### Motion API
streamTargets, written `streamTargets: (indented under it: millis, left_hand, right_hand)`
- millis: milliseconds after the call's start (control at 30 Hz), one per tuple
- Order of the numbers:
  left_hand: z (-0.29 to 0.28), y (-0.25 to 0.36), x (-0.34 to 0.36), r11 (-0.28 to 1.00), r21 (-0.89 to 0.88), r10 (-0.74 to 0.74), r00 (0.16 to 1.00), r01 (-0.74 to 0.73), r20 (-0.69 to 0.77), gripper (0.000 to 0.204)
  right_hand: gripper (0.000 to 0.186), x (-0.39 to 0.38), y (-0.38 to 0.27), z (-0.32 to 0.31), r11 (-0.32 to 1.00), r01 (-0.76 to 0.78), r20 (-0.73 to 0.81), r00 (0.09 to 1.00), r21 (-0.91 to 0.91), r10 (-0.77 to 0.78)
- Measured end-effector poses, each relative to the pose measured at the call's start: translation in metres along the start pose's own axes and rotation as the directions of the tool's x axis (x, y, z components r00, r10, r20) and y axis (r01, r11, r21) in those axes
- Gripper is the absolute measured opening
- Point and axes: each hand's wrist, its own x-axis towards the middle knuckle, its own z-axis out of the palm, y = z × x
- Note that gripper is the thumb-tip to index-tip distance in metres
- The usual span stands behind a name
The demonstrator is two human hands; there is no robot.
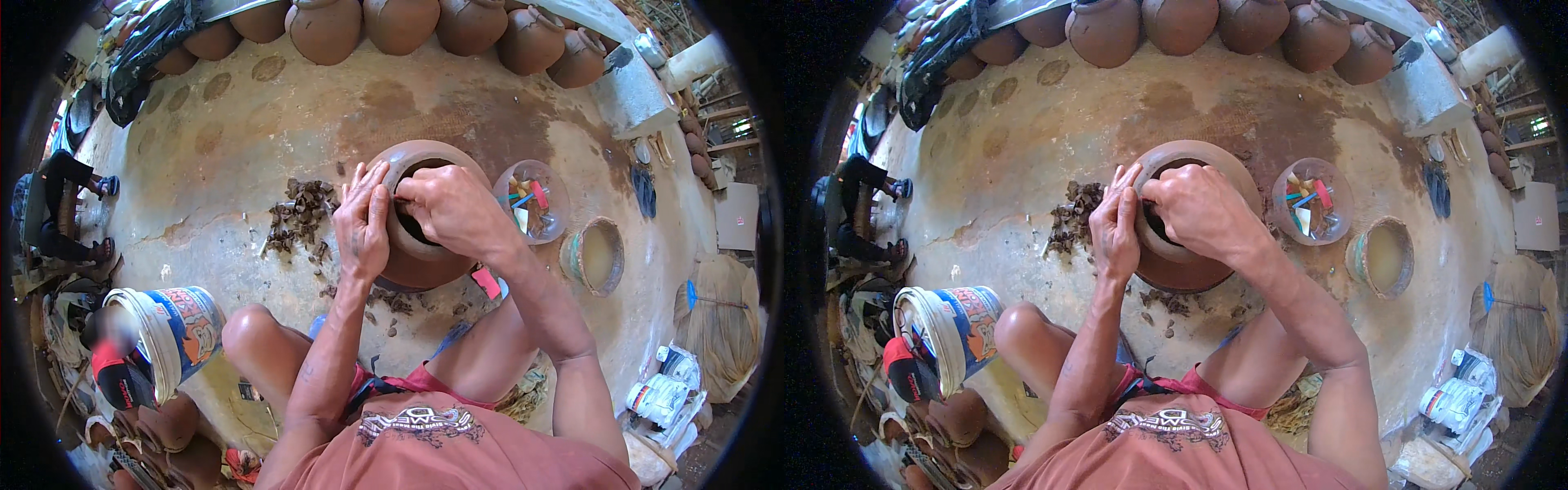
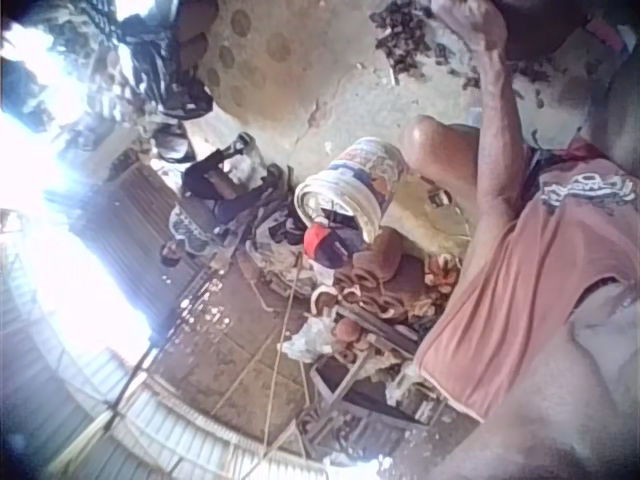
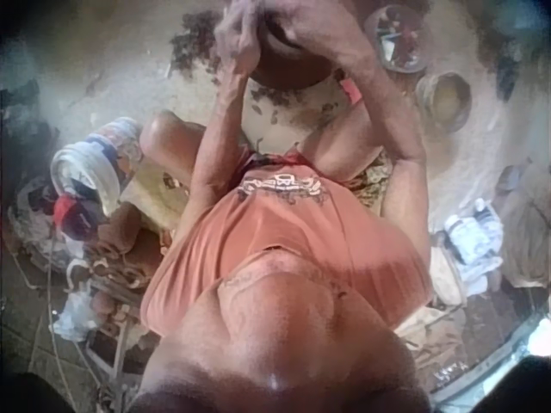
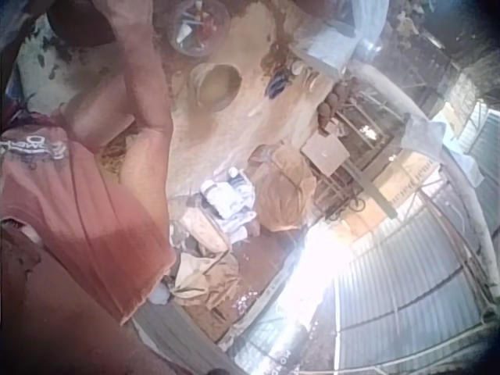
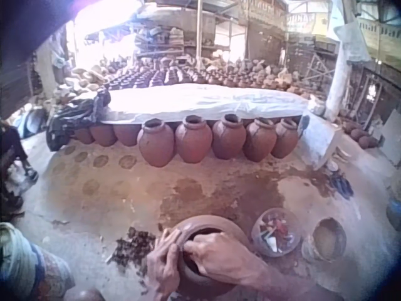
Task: The person refines a large clay pot by hand using a metal tool and a pink smoothing pad to scrape and smooth the surface.
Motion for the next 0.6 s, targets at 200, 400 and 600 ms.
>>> streamTargets:
  millis: [200,400,600]
  left_hand:
    - [0.001,-0.004,0.019,0.997,-0.071,0.026,0.999,-0.024,0.031,0.038]
    - [0.001,-0.01,0.043,0.99,-0.131,0.06,0.993,-0.047,0.099,0.037]
    - [-0.001,-0.021,0.067,0.992,-0.113,0.078,0.982,-0.059,0.17,0.039]
  right_hand:
    - [0.012,-0.005,-0.004,-0.014,0.996,0.08,0.14,0.986,0.049,-0.086]
    - [0.01,-0.008,0.001,-0.026,0.985,0.164,0.248,0.953,0.055,-0.172]
    - [0.009,-0.009,0.0,-0.044,0.977,0.213,0.379,0.904,0.003,-0.198]
